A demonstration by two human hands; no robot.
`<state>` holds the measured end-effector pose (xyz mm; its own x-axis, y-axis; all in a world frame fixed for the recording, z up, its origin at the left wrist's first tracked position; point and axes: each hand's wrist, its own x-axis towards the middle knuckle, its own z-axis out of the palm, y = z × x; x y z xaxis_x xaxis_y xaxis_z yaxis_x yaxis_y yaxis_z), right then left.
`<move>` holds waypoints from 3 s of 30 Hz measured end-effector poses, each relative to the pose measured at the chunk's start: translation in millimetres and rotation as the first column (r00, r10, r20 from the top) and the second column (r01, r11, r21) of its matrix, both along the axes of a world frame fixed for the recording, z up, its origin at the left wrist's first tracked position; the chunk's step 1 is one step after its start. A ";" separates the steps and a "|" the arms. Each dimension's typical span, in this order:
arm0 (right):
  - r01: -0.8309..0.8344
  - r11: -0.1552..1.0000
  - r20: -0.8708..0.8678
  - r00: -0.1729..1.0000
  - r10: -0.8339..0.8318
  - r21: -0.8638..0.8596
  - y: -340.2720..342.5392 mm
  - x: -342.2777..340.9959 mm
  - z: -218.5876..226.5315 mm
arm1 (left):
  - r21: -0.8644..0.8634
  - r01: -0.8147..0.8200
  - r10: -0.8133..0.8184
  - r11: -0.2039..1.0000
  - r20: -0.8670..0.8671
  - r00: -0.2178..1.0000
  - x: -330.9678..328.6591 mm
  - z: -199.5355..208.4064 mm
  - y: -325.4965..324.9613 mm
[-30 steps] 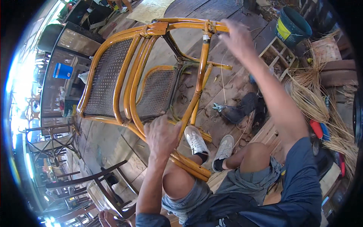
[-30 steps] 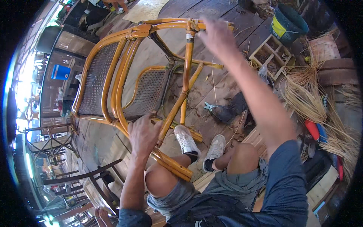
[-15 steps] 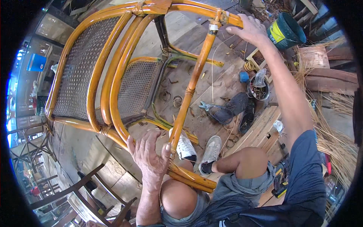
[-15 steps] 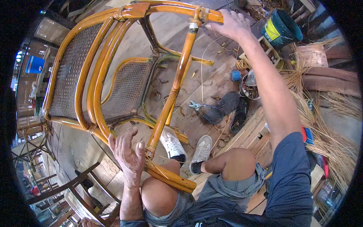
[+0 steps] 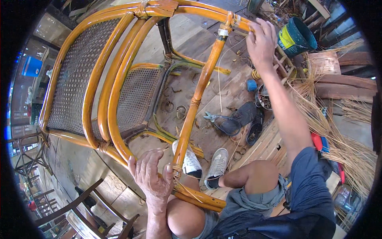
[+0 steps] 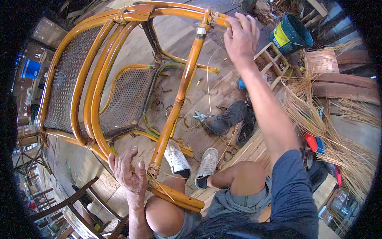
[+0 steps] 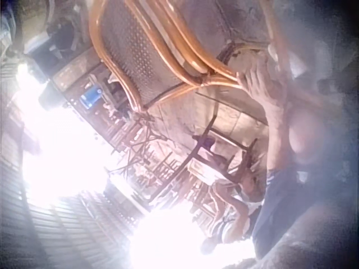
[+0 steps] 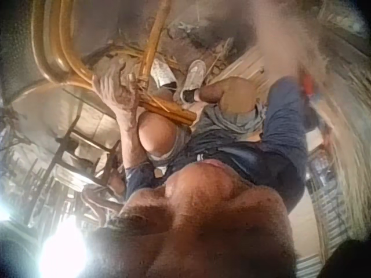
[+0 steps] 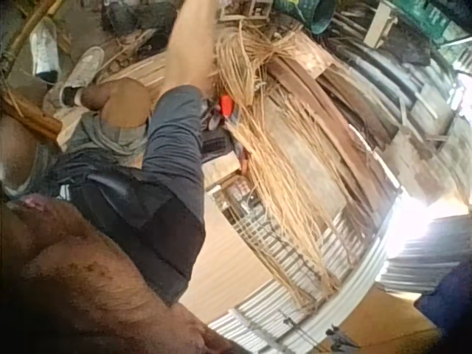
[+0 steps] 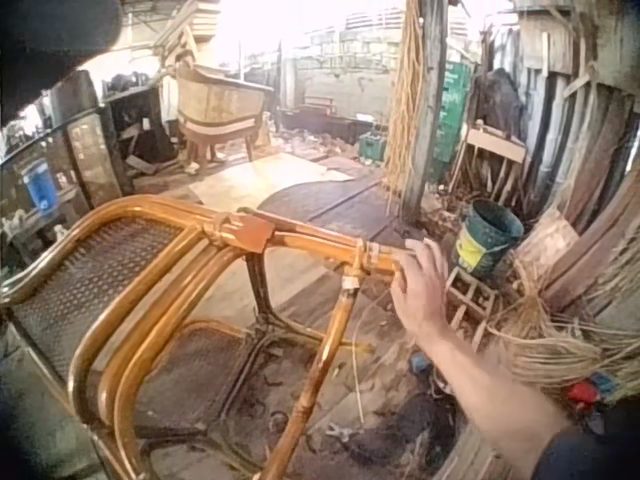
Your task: The person is repairing a rattan chair by weaving thin strips of rattan around the frame joints. They use a hammer to tap the strips into place and a drill to secure them. The person works on multiple joints of the chair frame, ensuring the strips are tightly woven.
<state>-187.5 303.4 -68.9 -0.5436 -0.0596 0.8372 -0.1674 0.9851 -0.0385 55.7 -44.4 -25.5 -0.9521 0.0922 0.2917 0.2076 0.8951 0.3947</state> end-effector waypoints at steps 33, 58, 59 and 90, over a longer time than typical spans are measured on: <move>0.337 0.476 0.581 0.397 0.710 -0.812 37.5 232.1 -54.6 | -0.102 0.371 -0.351 0.923 0.167 0.921 -113.1 8.3 69.4; 0.874 0.485 0.954 0.152 -0.260 -0.007 37.9 647.7 -55.1 | -0.023 0.530 -0.517 0.848 0.187 0.835 -313.3 -68.0 155.2; 0.868 0.497 0.955 0.163 -0.247 -0.020 39.2 640.3 -54.3 | 0.133 0.379 -0.401 0.916 0.337 0.852 -299.1 -71.3 162.5; 0.908 0.404 0.983 -0.162 0.088 0.113 49.2 713.5 -68.5 | 0.960 -0.084 -0.773 0.268 0.267 0.576 -308.8 -64.8 173.8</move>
